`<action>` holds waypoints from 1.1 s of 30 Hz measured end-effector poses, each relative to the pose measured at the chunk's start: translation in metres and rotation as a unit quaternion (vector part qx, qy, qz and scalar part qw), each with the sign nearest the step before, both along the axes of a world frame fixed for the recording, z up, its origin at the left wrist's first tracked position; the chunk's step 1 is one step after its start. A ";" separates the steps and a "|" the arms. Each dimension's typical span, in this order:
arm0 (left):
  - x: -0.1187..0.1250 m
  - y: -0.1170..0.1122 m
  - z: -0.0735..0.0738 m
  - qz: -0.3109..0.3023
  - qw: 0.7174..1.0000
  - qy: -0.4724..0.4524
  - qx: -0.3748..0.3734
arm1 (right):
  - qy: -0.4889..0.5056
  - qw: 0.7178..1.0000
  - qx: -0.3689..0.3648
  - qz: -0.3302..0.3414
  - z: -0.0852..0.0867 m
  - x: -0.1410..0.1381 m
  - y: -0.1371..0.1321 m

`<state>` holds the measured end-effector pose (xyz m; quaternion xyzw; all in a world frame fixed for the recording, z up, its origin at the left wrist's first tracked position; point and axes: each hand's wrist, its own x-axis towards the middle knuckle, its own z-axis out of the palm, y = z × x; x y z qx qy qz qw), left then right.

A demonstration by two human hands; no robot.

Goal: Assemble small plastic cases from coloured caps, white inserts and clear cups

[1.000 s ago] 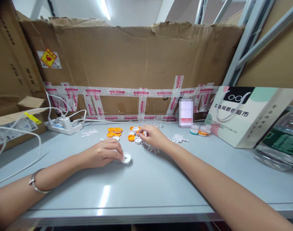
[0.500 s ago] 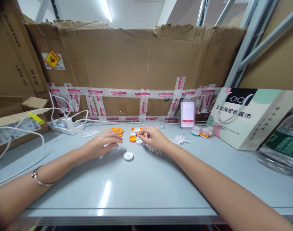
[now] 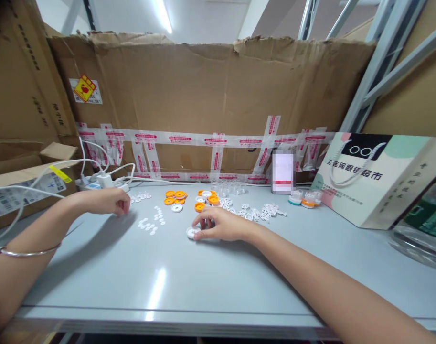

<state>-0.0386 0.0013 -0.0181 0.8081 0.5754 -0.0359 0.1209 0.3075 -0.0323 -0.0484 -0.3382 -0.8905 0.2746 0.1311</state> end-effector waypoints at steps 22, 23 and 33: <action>0.004 0.013 -0.011 -0.043 0.999 0.001 0.014 | -0.018 0.999 -0.007 -0.029 -0.002 -0.003 0.000; 0.004 0.013 -0.011 -0.043 0.999 0.004 0.016 | -0.016 0.999 -0.003 -0.032 -0.003 -0.003 0.001; 0.031 0.000 -0.004 -0.066 0.981 -0.049 0.173 | 0.026 0.995 0.048 -0.078 -0.021 -0.006 0.012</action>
